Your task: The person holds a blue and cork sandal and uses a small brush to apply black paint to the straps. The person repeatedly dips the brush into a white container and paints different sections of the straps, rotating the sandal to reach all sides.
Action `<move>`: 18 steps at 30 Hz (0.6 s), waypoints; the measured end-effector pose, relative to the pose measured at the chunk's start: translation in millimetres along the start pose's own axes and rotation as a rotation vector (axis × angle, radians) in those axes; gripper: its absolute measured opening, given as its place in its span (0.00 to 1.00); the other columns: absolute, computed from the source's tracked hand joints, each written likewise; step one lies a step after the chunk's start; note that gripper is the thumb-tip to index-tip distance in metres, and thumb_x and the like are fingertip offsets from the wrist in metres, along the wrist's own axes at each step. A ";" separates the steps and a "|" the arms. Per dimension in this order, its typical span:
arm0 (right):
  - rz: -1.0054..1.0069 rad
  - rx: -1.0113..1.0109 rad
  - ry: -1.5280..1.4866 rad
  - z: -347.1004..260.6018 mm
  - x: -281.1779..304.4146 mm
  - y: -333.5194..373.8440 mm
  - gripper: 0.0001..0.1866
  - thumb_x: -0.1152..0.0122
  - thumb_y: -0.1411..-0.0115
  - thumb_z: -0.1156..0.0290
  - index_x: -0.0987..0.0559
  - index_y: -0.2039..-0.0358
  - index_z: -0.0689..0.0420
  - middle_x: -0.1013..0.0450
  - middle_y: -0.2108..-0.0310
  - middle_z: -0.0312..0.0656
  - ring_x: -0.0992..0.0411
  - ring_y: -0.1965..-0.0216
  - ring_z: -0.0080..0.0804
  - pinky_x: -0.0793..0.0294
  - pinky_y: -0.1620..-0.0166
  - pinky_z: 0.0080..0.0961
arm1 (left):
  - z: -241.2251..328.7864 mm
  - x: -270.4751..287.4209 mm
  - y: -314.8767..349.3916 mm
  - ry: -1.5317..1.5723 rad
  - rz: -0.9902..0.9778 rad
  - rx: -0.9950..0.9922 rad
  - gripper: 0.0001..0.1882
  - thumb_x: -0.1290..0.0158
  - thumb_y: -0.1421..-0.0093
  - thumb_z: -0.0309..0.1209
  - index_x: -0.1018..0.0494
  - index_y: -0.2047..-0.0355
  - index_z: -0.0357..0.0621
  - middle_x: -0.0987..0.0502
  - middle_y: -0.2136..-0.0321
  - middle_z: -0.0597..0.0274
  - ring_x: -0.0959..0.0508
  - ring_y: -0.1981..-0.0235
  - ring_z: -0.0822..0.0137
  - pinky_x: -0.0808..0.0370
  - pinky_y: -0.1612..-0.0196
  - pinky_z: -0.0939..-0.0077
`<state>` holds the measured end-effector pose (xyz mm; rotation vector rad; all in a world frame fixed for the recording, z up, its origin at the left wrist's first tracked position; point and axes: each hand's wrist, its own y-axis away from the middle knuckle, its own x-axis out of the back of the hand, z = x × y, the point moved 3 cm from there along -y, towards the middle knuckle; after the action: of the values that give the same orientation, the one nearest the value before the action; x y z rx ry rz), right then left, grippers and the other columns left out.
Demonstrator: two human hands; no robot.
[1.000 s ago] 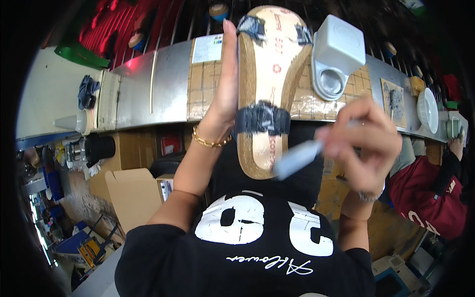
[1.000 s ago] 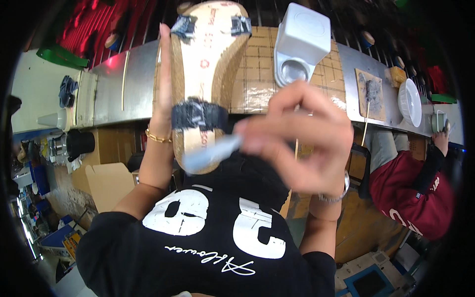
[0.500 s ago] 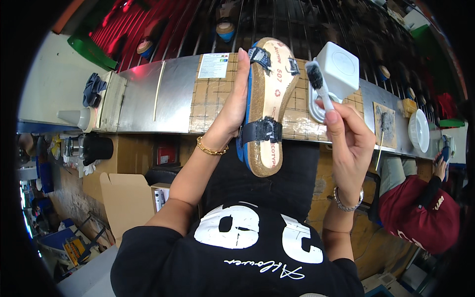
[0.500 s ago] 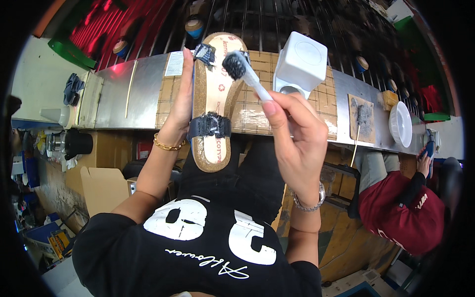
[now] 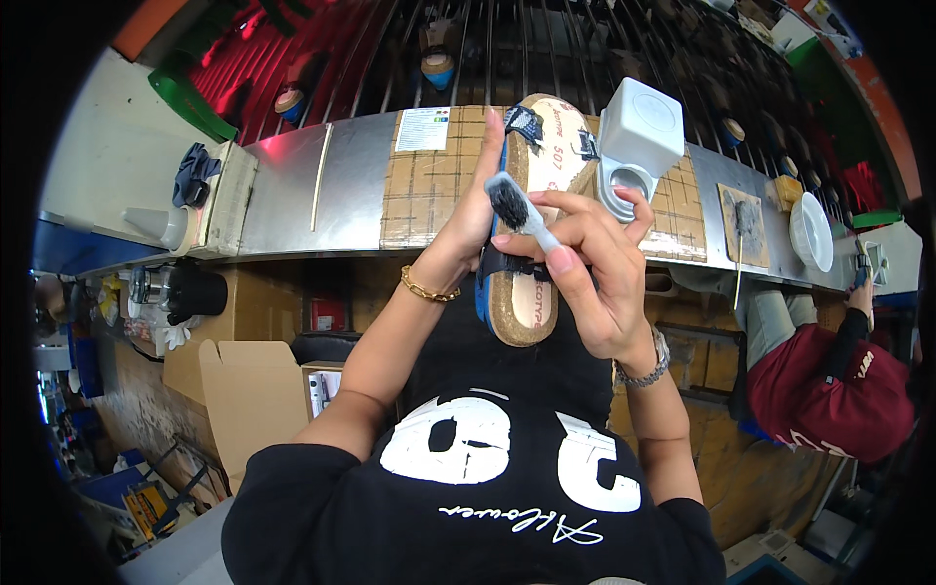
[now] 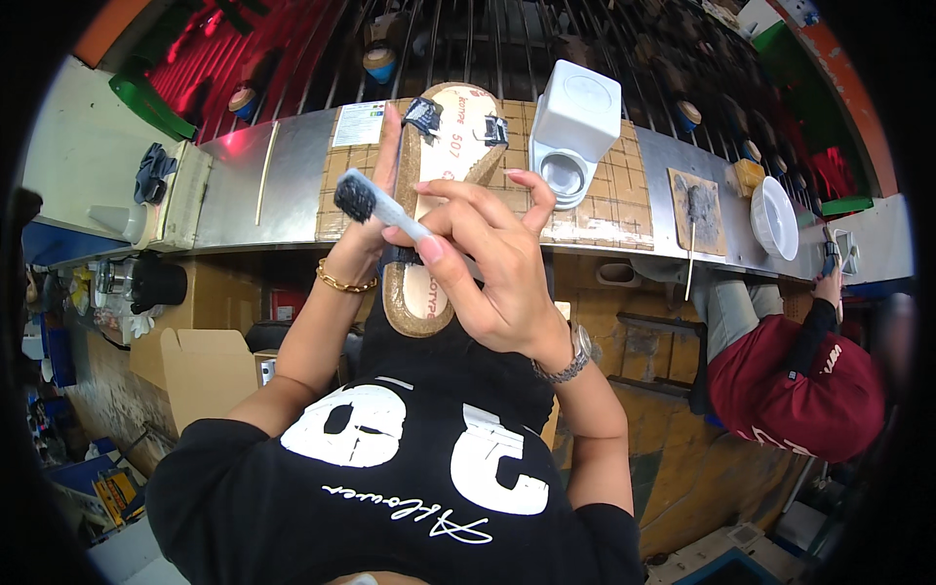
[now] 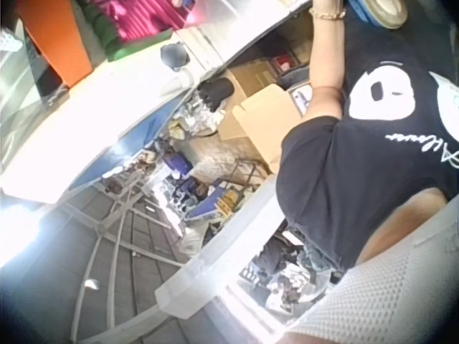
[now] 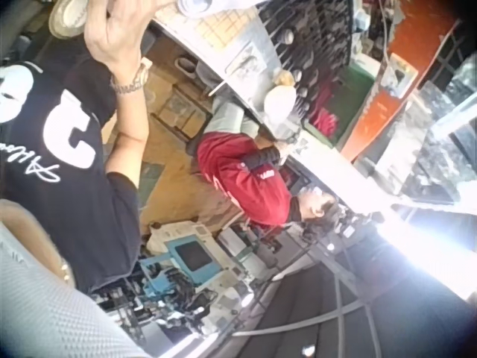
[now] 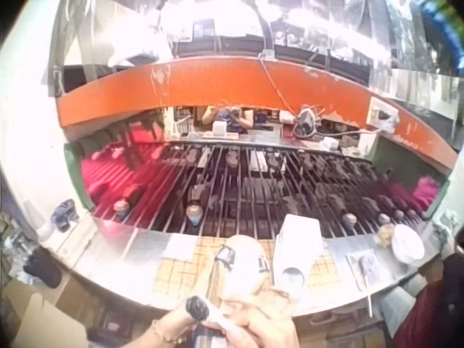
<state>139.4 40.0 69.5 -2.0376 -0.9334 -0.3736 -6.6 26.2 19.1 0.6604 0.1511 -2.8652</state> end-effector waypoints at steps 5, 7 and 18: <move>-0.026 -0.055 -0.202 -3.4 9.1 9.8 0.13 0.53 0.32 0.66 0.21 0.65 0.57 0.18 0.65 0.35 0.27 0.44 0.31 0.62 0.35 0.45 | 7.6 -6.8 3.5 0.122 -0.001 0.033 0.49 0.76 0.34 0.71 0.34 0.39 0.38 0.21 0.51 0.51 0.17 0.55 0.66 0.17 0.56 0.75; -0.003 -0.094 -0.395 4.5 14.1 13.4 0.14 0.56 0.31 0.64 0.24 0.67 0.56 0.16 0.63 0.39 0.27 0.44 0.31 0.63 0.34 0.44 | 9.7 -8.5 0.8 0.170 -0.005 0.044 0.49 0.75 0.34 0.71 0.34 0.38 0.38 0.21 0.51 0.50 0.17 0.55 0.65 0.17 0.56 0.75; 0.425 -0.544 -0.201 96.1 90.2 67.7 0.25 0.70 0.24 0.57 0.30 0.51 0.65 0.23 0.50 0.56 0.34 0.38 0.44 0.49 0.31 0.44 | 23.0 148.8 -5.1 0.633 0.185 0.019 0.38 0.53 0.33 0.53 0.39 0.36 0.33 0.26 0.47 0.36 0.20 0.53 0.46 0.17 0.56 0.59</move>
<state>243.2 135.0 23.1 -2.7407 -0.5143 -0.2015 -148.5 2.9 -25.8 1.4758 0.1415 -2.3909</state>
